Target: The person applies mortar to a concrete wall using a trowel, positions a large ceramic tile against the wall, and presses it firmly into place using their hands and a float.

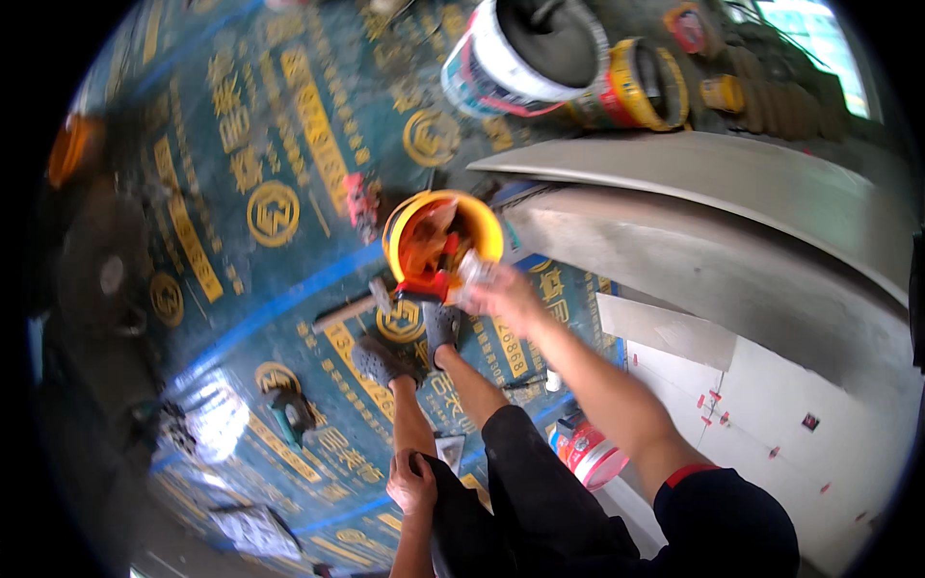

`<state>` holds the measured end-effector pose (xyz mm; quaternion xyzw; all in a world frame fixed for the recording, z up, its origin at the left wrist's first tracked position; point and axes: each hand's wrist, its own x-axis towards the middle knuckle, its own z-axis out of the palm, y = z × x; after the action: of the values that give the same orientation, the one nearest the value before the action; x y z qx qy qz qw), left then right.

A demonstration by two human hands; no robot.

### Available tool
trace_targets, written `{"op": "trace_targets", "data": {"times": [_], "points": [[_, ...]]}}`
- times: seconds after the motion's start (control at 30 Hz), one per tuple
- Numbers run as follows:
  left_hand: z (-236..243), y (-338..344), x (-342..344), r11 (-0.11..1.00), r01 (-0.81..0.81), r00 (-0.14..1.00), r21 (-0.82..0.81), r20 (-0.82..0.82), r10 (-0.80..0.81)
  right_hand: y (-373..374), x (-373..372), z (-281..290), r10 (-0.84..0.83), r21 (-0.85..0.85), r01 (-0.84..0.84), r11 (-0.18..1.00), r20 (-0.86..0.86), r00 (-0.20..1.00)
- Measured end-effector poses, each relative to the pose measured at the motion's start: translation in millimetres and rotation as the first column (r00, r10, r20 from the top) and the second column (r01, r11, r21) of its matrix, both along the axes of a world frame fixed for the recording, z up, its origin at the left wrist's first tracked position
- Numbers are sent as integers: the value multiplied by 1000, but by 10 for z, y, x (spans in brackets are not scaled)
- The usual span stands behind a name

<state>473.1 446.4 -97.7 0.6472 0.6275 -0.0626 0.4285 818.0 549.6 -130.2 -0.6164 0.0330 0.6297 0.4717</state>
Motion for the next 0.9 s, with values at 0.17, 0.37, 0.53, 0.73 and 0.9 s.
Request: {"op": "trace_targets", "data": {"times": [0.17, 0.37, 0.53, 0.73, 0.9], "points": [[428, 165, 309, 891, -173, 714, -420, 569, 407, -1182, -692, 668, 228, -70, -763, 643, 968, 103], [684, 23, 220, 241, 148, 686, -959, 275, 674, -1865, -922, 2074, 119, -75, -96, 993, 450, 885], [1245, -453, 984, 261, 453, 830, -852, 510, 225, -2872, -1177, 2838, -58, -142, 166, 976, 562, 825], [1898, -1068, 1644, 225, 699, 711, -679, 693, -120, -3585, -1540, 3217, -201, -107, 327, 939, 600, 774], [2180, -1834, 1837, 195, 796, 605, -573, 747, -277, -4113, -1871, 3249, -292, -27, 379, 925, 587, 755]]}}
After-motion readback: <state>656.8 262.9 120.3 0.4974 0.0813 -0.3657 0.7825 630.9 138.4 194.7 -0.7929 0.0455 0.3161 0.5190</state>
